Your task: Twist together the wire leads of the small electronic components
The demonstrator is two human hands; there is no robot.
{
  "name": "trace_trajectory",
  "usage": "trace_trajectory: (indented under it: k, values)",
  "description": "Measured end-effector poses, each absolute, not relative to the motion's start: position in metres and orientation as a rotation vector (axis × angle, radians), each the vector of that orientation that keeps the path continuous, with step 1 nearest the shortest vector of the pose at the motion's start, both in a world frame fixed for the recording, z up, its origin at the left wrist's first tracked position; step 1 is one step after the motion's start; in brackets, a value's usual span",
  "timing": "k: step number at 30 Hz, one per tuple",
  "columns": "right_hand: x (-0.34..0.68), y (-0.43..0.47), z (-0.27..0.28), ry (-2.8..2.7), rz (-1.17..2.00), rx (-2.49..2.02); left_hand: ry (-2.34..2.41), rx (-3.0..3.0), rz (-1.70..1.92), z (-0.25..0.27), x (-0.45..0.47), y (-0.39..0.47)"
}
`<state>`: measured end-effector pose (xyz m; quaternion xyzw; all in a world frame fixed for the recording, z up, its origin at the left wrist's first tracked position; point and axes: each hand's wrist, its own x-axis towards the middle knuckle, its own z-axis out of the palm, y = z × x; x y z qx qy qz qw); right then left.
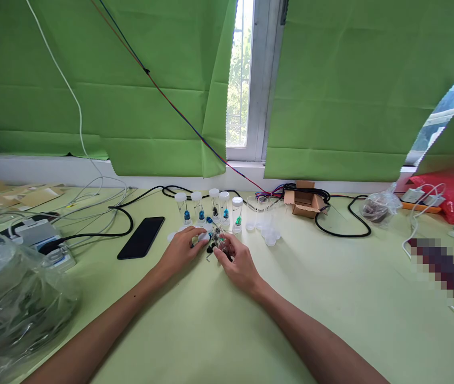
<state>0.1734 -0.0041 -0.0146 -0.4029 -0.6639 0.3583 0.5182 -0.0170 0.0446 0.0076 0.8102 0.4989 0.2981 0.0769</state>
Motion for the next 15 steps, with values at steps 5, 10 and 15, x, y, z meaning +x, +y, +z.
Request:
trace_trajectory:
  k: [5, 10, 15]
  values:
    - [0.174, -0.005, -0.012, -1.596, 0.866, -0.96, 1.437, 2.053, 1.135, 0.019, -0.012, 0.041]
    - [0.174, -0.007, -0.01, -1.627, 0.869, -0.953, 0.995, 1.398, 1.114, 0.027, -0.004, 0.038]
    - [0.173, -0.007, -0.011, -1.653, 0.842, -0.938, 0.766, 1.024, 1.065, 0.032, 0.002, 0.032]
